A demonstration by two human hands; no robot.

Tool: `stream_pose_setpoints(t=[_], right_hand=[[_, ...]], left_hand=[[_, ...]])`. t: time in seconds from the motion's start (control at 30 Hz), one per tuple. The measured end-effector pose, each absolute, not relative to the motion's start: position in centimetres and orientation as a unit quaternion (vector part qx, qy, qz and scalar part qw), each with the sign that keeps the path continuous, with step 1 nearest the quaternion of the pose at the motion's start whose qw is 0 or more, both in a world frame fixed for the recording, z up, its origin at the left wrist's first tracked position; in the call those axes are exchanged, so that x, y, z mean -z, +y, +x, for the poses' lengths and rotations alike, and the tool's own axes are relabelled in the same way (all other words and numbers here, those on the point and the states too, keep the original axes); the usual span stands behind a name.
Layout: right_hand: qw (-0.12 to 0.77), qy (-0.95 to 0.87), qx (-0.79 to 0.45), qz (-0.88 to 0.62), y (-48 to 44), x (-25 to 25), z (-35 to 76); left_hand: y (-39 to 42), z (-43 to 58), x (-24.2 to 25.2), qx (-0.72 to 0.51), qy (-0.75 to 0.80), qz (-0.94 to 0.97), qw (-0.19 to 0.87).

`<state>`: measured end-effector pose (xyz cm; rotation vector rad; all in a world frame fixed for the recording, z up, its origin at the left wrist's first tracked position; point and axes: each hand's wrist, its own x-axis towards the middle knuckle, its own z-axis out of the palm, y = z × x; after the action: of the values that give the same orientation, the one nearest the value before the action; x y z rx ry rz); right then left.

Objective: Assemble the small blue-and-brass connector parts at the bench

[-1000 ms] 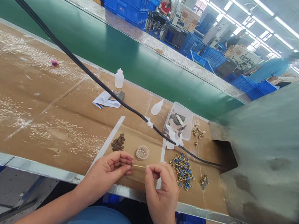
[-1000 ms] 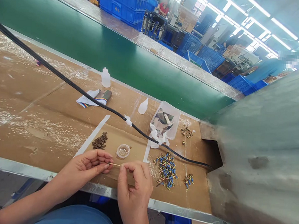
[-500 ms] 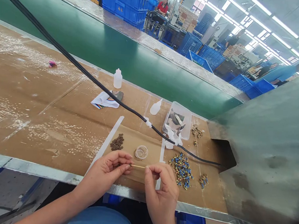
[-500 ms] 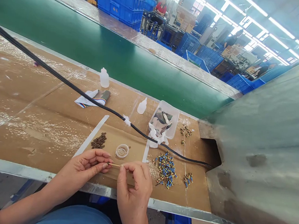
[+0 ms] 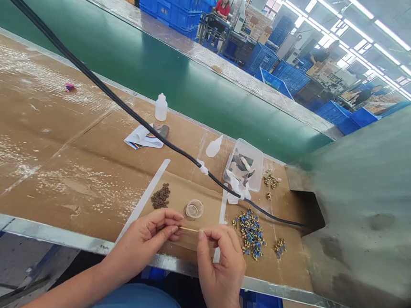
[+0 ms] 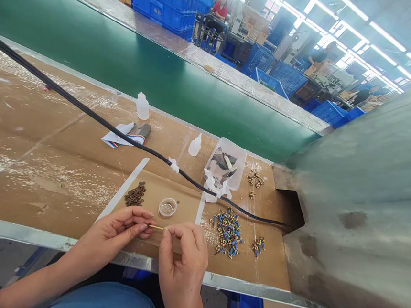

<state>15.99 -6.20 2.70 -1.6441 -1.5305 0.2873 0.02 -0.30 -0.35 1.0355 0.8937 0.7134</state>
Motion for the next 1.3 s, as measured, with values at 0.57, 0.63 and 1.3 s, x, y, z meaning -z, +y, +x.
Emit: stream_pose_setpoints(t=[0.57, 0.63, 1.3], right_hand=[[0.426, -0.594, -0.143, -0.667, -6.1, -2.6, 16.0], [0.429, -0.591, -0.143, -0.668, -6.1, -2.6, 16.0], [0.462, -0.57, -0.054, -0.677, -5.3, -2.9, 17.9]], left_hand=[[-0.2, 0.1, 0.2, -0.313, 0.408, 0.454, 0.728], [-0.3, 0.1, 0.4, -0.314, 0.407, 0.469, 0.719], [-0.6, 0.1, 1.1, -0.327, 0.414, 0.487, 0.696]])
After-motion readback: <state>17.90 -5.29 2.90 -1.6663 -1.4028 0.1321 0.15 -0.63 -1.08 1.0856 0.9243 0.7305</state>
